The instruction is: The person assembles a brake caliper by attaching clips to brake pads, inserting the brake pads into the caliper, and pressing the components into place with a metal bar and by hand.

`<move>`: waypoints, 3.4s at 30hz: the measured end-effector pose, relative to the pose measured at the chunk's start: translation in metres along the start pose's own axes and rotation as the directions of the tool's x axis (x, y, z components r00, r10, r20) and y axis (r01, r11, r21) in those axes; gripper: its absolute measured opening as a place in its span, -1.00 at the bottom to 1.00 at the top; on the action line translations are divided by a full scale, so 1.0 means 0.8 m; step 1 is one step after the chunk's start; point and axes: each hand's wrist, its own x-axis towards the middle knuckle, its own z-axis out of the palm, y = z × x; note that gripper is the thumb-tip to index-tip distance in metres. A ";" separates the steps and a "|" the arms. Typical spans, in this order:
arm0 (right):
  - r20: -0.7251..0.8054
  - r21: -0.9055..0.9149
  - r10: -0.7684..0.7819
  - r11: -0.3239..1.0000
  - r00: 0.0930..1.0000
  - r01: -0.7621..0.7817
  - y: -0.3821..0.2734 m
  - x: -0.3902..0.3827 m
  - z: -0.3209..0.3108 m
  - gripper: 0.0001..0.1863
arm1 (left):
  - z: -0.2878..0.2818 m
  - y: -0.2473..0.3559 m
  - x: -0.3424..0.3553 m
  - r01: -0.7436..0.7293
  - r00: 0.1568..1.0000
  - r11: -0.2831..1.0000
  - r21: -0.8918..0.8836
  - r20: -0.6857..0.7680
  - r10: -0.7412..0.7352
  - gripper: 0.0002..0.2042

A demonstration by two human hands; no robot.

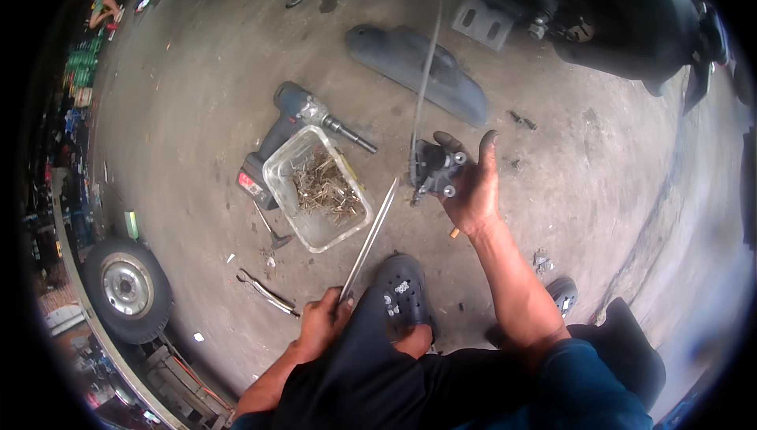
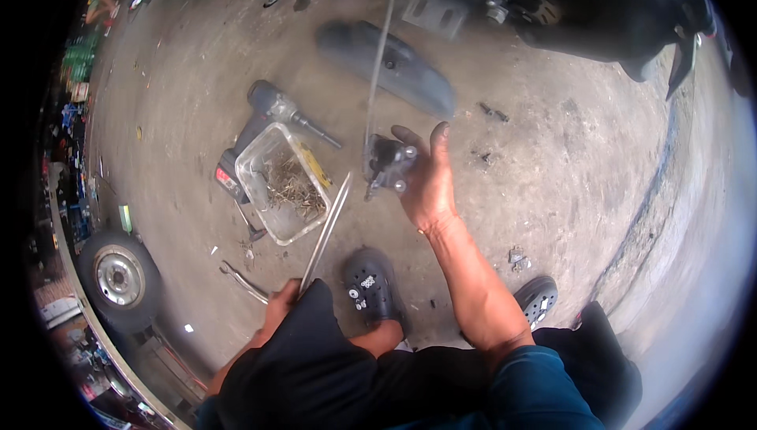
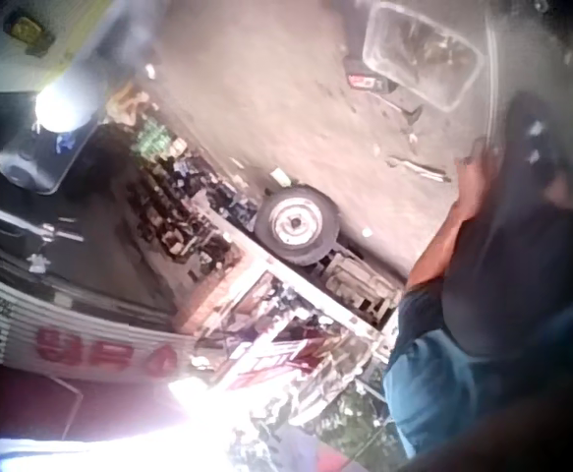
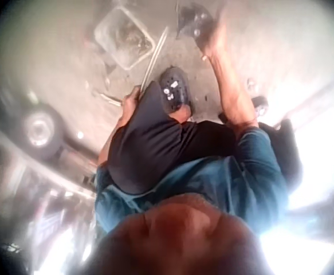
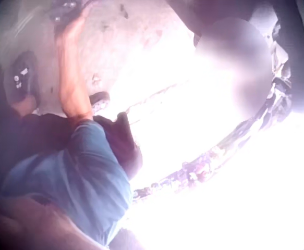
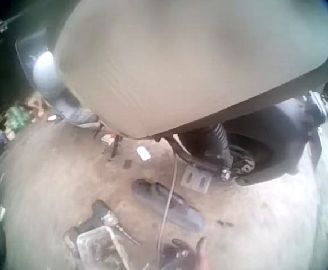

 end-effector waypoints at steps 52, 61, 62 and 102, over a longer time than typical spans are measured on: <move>0.396 -0.675 -0.392 0.489 0.830 0.553 0.000 -0.036 0.035 -0.52 | -0.007 0.181 0.191 -0.146 0.940 0.701 -0.698 0.123 0.318 -0.08; 0.161 -0.527 -0.356 0.757 0.921 0.385 0.017 -0.040 0.039 -0.57 | -0.026 0.164 0.191 -0.313 0.842 0.805 -0.504 0.245 0.480 -0.02; 0.158 -0.532 -0.354 0.756 0.922 0.382 0.019 -0.040 0.038 -0.57 | -0.024 0.165 0.189 -0.434 0.832 0.856 -0.281 0.240 0.501 -0.02; 0.004 -0.641 -0.067 0.766 0.998 0.054 -0.017 -0.032 0.050 -0.43 | -0.002 0.145 0.202 -0.330 0.868 0.744 -0.581 0.123 0.481 -0.19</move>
